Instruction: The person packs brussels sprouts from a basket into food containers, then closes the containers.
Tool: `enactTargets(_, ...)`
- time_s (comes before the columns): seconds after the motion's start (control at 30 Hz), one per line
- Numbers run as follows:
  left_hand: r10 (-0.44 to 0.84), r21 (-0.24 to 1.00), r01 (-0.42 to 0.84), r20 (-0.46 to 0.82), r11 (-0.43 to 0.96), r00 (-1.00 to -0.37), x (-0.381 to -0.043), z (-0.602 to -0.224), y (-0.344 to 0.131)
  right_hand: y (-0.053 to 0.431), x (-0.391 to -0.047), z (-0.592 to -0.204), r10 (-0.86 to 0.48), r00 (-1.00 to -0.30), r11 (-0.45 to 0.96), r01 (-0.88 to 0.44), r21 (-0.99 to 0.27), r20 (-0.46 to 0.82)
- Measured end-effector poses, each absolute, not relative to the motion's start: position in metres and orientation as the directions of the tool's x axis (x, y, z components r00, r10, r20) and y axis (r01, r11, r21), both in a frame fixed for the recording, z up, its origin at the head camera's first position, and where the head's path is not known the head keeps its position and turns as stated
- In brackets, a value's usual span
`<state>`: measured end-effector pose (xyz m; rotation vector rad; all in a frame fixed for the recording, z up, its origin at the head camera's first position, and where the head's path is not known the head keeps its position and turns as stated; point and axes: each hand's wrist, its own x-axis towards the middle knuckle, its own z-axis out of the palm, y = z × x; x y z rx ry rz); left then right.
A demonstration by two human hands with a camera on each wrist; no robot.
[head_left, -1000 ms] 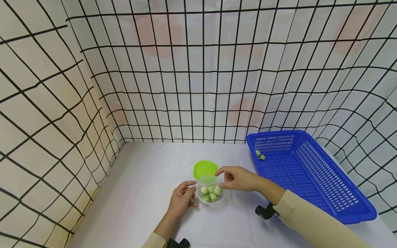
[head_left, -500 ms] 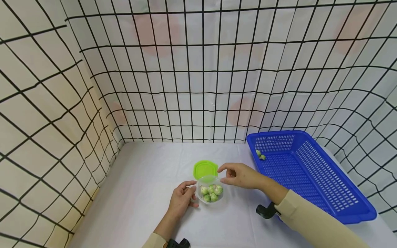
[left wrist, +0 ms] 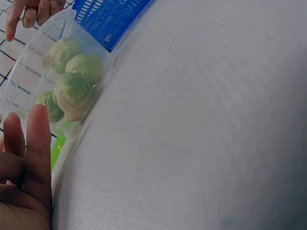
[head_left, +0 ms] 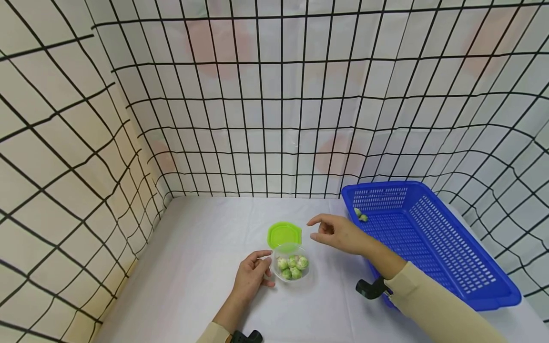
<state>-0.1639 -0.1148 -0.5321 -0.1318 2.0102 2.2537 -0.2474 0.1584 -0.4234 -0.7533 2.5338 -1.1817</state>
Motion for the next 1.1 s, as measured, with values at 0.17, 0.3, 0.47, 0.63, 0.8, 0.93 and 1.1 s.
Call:
enactTargets(0.17, 0.034, 0.984, -0.143, -0.141, -0.103, -0.989, -0.164, -0.532, -0.115, 0.164, -0.249, -0.414, -0.517, -0.856, 0.535, -0.333, -0.777, 0.011)
enactTargets(0.3, 0.036, 0.985, -0.141, -0.138, -0.101, -0.990, -0.163, -0.532, -0.115, 0.170, -0.250, -0.408, -0.490, -0.871, 0.529, -0.330, -0.782, 0.036)
enactTargets(0.47, 0.037, 0.985, -0.140, -0.137, -0.103, -0.990, -0.163, -0.531, -0.115, 0.179, -0.253, -0.402, -0.451, -0.891, 0.538, -0.317, -0.781, 0.051)
enactTargets(0.63, 0.036, 0.985, -0.142, -0.139, -0.100, -0.990, -0.163, -0.531, -0.115, 0.190, -0.258, -0.399, -0.417, -0.907, 0.545, -0.298, -0.784, 0.055)
enactTargets(0.8, 0.035, 0.985, -0.142, -0.139, -0.101, -0.990, -0.163, -0.532, -0.115, 0.205, -0.266, -0.396, -0.355, -0.931, 0.549, -0.284, -0.786, 0.088)
enactTargets(0.93, 0.035, 0.985, -0.141, -0.138, -0.101, -0.990, -0.163, -0.532, -0.116, 0.218, -0.272, -0.395, -0.298, -0.949, 0.571, -0.261, -0.779, 0.100)
enactTargets(1.1, 0.033, 0.986, -0.135, -0.133, -0.096, -0.991, -0.164, -0.533, -0.116, 0.234, -0.278, -0.396, -0.239, -0.967, 0.607, -0.217, -0.764, 0.085)
